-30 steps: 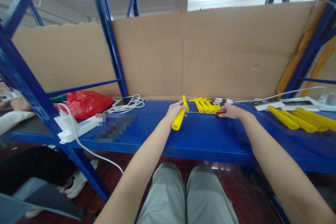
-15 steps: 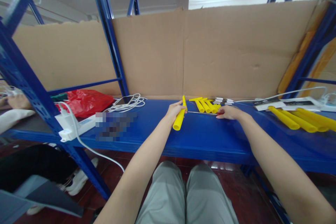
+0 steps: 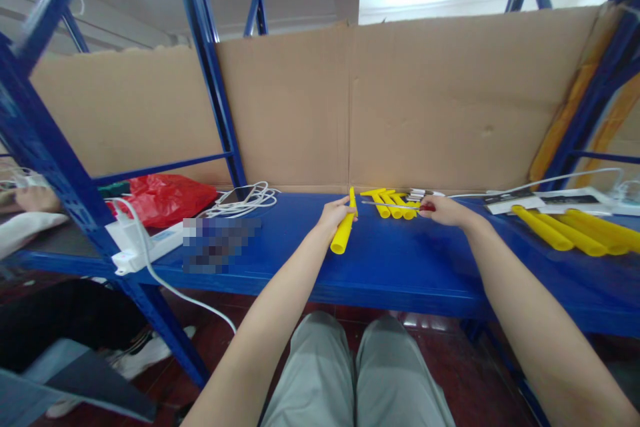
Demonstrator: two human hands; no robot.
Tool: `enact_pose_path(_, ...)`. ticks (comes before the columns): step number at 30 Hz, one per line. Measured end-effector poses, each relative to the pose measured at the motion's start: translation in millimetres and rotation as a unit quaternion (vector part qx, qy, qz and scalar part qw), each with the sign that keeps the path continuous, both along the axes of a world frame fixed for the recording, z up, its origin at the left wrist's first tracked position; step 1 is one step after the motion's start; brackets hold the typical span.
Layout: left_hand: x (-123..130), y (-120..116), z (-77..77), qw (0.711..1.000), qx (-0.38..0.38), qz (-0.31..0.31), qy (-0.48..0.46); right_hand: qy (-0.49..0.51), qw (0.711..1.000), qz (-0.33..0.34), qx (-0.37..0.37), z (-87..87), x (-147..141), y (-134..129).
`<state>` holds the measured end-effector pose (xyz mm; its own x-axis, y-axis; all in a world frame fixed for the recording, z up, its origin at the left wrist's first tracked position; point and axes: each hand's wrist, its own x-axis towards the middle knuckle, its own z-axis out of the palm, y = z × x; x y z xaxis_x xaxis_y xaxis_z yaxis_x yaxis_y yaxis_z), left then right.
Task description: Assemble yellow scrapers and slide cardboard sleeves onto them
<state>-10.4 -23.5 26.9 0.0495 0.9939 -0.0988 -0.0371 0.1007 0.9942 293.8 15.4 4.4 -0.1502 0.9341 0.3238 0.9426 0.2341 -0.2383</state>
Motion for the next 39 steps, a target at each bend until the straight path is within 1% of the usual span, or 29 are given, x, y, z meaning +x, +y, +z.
enact_pose_path(5, -1, 1, -1.5, 1.0, -0.001, -0.025, 0.006, 0.02, 0.999, 0.003, 0.028, 1.4, 4, 0)
enact_pose_path(9, -1, 3, -4.2, 0.999, 0.0, -0.051, -0.002, 0.022, 0.999, 0.011, 0.025, 1.6, 2, -1)
enact_pose_path(14, -1, 5, -5.5, 0.998, -0.003, -0.064, -0.001, 0.008, 1.0, 0.013, 0.026, 1.3, 2, 1)
enact_pose_path(20, 0, 5, -6.0, 0.997, 0.0, -0.072, -0.003, 0.006, 0.999, 0.012, 0.031, 0.0, 2, 1)
enact_pose_path(31, -2, 10, -8.2, 0.996, -0.001, -0.084, -0.008, 0.01, 1.0, -0.003, 0.017, 0.9, 0, 0)
enact_pose_path(35, -2, 8, -6.6, 0.996, -0.004, -0.083, -0.016, 0.007, 1.0, 0.004, 0.025, 0.6, 2, 1)
enact_pose_path(39, -1, 3, -3.3, 0.997, -0.009, -0.072, -0.015, 0.002, 1.0, -0.006, 0.022, 2.8, -1, -2)
